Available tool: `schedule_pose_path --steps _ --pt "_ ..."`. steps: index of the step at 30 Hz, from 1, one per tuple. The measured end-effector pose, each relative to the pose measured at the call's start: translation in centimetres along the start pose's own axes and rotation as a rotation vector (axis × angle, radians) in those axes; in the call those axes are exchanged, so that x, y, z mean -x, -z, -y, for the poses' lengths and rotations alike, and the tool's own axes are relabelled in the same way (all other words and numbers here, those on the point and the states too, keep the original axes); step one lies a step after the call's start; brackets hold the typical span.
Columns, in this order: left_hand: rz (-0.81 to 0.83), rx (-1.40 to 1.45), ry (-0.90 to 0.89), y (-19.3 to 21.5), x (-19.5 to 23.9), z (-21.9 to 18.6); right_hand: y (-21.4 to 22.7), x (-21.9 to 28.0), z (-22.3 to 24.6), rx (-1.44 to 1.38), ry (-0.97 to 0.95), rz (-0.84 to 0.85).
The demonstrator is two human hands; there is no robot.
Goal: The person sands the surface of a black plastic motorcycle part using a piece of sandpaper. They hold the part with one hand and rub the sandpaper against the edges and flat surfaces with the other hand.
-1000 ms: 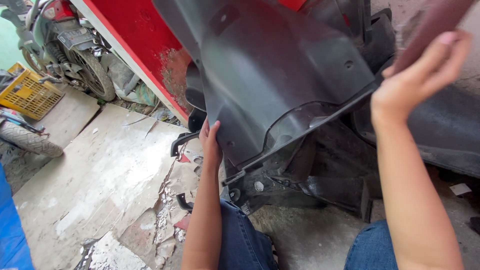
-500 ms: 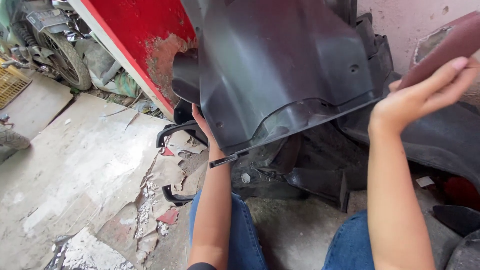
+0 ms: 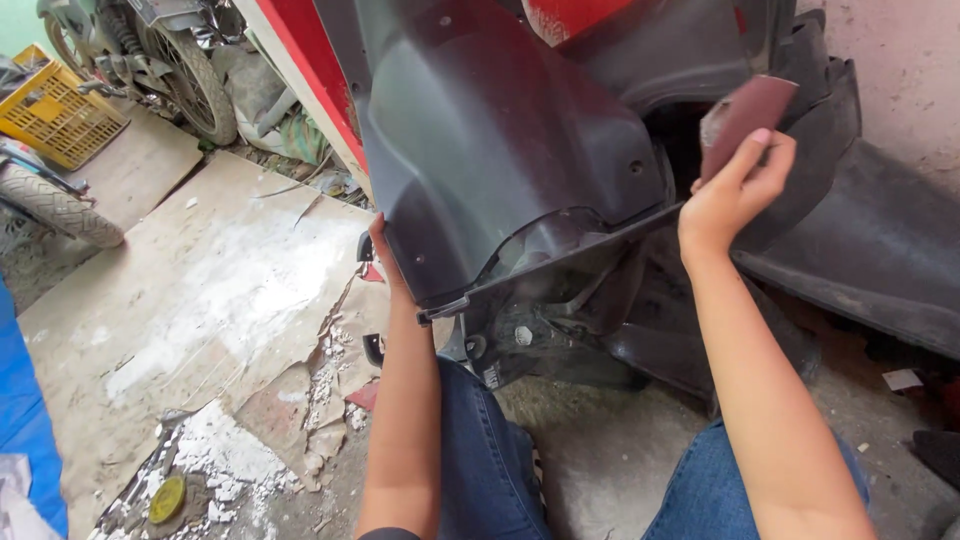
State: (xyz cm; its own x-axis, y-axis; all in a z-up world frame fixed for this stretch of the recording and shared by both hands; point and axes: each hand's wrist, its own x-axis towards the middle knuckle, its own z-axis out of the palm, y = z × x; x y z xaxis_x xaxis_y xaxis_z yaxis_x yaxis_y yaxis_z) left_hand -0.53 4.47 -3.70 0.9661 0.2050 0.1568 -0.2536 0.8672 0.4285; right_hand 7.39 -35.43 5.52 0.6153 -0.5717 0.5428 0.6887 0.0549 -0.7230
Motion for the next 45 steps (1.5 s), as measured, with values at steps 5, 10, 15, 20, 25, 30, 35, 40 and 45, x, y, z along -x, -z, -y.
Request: schedule_pose_path --steps 5,10,15,20,25,30,35,40,45 --pt "-0.030 -0.087 -0.010 1.2 -0.3 -1.6 -1.3 1.2 0.2 0.026 0.076 0.114" --pt "-0.029 -0.126 -0.039 -0.5 0.1 -1.6 -0.6 0.7 1.1 -0.046 0.074 0.169" --pt "-0.033 -0.108 0.012 0.8 -0.4 -0.9 3.1 -2.0 3.1 -0.160 0.173 0.159" --pt "-0.045 -0.133 -0.005 -0.8 0.1 -1.4 6.0 -1.0 5.6 0.332 0.525 0.193" --pt "0.024 -0.082 0.069 0.4 -0.3 -1.4 2.2 0.8 9.5 0.399 0.740 0.490" --pt "0.051 -0.017 0.104 3.9 -1.5 -1.3 0.2 -0.5 5.5 0.003 0.099 0.657" --pt "0.073 0.034 0.094 2.7 -1.1 0.0 3.9 -0.2 2.0 -0.046 0.094 0.497" --pt "0.108 0.121 0.077 2.4 -1.8 1.8 4.9 -0.7 0.5 -0.170 -0.050 0.327" --pt "0.009 -0.002 0.085 -3.8 -0.5 2.7 6.1 0.3 6.3 -0.239 0.046 -0.010"
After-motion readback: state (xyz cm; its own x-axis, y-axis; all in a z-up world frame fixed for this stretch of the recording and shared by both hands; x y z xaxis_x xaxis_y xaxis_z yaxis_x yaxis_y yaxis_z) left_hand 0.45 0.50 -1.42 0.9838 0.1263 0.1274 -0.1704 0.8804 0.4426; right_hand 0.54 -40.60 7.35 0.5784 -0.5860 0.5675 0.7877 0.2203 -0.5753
